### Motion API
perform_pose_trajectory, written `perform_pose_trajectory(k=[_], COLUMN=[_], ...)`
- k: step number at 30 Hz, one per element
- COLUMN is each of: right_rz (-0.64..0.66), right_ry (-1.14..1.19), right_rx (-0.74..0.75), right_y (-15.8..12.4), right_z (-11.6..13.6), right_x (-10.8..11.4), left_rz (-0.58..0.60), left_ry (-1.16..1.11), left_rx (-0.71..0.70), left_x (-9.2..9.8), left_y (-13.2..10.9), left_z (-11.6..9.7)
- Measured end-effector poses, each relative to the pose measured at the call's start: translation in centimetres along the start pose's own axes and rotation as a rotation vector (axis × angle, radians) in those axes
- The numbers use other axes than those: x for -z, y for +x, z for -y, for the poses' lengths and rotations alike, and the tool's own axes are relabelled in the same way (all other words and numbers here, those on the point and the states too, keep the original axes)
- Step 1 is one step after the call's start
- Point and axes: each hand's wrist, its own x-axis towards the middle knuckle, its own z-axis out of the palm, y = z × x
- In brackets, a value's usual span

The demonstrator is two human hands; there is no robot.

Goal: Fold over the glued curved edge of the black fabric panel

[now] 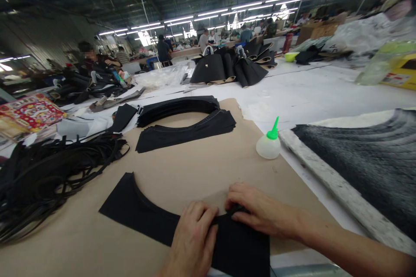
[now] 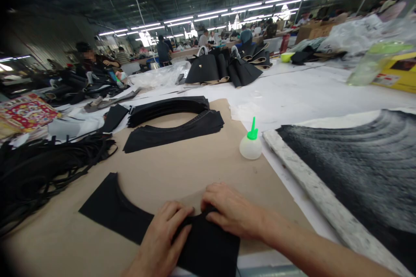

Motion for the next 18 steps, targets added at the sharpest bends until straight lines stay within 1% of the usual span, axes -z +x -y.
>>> perform_pose_trajectory(k=[4, 8, 10, 14, 18], right_rz=[0.005, -0.008, -0.014, -0.013, -0.020], right_ry=[-0.019, -0.018, -0.017, -0.028, -0.087], right_rx=[0.010, 0.048, 0.071, 0.131, 0.215], right_y=[0.3, 0.1, -0.2, -0.8, -1.3], right_z=[0.3, 0.1, 0.0, -0.2, -0.6], right_x=[0.1, 0.1, 0.1, 0.4, 0.6], left_rz=[0.079, 0.092, 0.078, 0.047, -0.002], left_ry=[-0.081, -0.070, -0.041, 0.037, 0.139], left_rx=[0.113, 0.123, 0.083, -0.042, -0.171], left_x=[-0.4, -0.7, -0.9, -1.4, -2.3], left_y=[1.4, 1.9, 1.8, 1.1, -0.1], left_z=[-1.0, -1.4, -1.6, -1.7, -0.9])
